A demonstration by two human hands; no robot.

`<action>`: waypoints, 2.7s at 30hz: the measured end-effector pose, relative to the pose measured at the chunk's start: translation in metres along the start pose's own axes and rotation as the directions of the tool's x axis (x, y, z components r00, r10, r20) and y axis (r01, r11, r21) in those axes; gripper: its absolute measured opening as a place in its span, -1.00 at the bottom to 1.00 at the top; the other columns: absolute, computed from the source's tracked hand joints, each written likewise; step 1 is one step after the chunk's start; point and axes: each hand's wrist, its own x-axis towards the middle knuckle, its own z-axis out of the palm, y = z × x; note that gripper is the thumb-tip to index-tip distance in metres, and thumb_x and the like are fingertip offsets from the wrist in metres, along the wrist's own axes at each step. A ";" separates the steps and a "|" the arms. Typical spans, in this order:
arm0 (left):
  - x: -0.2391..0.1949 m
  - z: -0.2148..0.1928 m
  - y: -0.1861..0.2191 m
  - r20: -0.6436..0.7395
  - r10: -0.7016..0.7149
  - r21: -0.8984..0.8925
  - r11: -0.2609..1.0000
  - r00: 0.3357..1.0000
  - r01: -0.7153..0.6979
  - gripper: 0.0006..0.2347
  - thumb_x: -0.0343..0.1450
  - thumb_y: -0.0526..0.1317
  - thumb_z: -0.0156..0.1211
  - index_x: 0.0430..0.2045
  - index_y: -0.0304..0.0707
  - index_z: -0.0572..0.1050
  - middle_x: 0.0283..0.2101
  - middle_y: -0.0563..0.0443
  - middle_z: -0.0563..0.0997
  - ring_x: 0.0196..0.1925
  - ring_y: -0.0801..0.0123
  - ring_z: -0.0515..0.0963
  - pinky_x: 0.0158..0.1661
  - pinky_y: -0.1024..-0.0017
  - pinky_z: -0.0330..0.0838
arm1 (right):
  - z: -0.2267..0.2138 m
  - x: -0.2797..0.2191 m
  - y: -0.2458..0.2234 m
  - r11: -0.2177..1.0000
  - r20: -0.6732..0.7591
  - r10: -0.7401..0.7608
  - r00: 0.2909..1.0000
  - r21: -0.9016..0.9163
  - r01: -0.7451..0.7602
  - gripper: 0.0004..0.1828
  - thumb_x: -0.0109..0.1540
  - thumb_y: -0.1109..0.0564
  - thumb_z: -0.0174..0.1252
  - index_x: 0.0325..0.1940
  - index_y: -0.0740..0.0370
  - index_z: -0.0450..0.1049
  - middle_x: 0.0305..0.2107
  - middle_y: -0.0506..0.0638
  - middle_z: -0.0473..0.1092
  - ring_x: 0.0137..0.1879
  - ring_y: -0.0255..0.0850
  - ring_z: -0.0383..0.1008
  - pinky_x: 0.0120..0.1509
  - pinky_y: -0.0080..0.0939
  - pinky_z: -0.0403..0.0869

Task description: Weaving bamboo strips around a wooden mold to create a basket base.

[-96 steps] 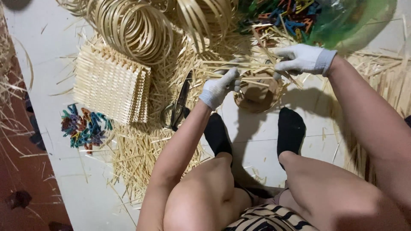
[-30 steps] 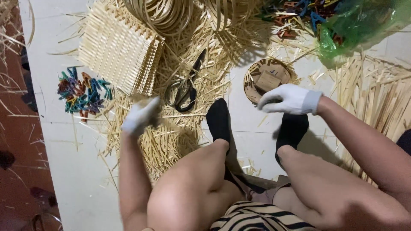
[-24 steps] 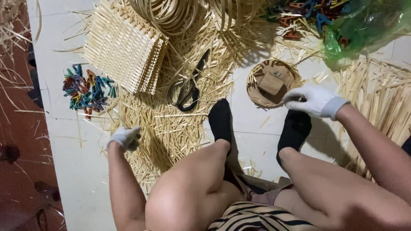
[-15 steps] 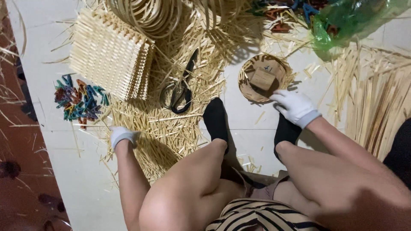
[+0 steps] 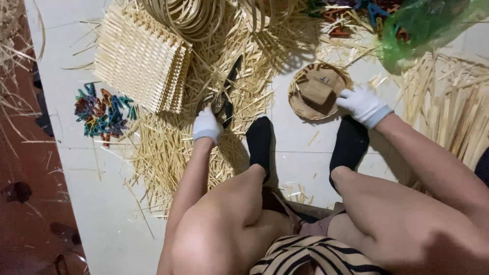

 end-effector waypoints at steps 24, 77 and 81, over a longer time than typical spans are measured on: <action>-0.072 -0.056 0.002 0.341 0.434 -0.222 0.899 0.834 -0.377 -0.65 0.30 -0.07 0.33 -0.12 -0.21 0.50 -0.29 -0.12 0.65 -0.27 0.25 0.62 -0.18 0.33 0.50 | -0.143 0.039 -0.007 0.706 0.094 0.380 0.920 0.613 -0.355 -0.58 0.06 0.02 0.40 -0.02 0.07 0.53 0.05 0.09 0.35 0.09 0.07 0.45 0.18 0.03 0.47; -0.047 0.000 0.138 0.325 0.659 -0.109 0.739 0.678 -0.665 -0.76 0.46 -0.11 0.04 -0.24 -0.37 0.42 -0.27 -0.47 0.60 -0.16 -0.26 0.62 -0.11 0.02 0.49 | -0.093 0.034 0.008 0.621 -0.065 0.437 0.897 0.744 -0.248 -0.17 -0.20 -0.15 0.61 0.11 0.09 0.57 0.09 0.13 0.36 0.21 0.05 0.40 0.28 -0.03 0.46; -0.025 0.040 0.136 0.138 0.766 -0.150 0.643 0.628 -0.751 -0.78 0.43 -0.15 0.05 -0.26 -0.40 0.42 -0.27 -0.47 0.59 -0.22 -0.30 0.61 -0.19 -0.01 0.50 | -0.082 0.039 -0.005 0.676 -0.038 0.424 0.905 0.678 -0.289 -0.27 -0.14 -0.15 0.58 0.10 0.00 0.62 0.07 0.07 0.39 0.22 0.00 0.44 0.34 -0.07 0.49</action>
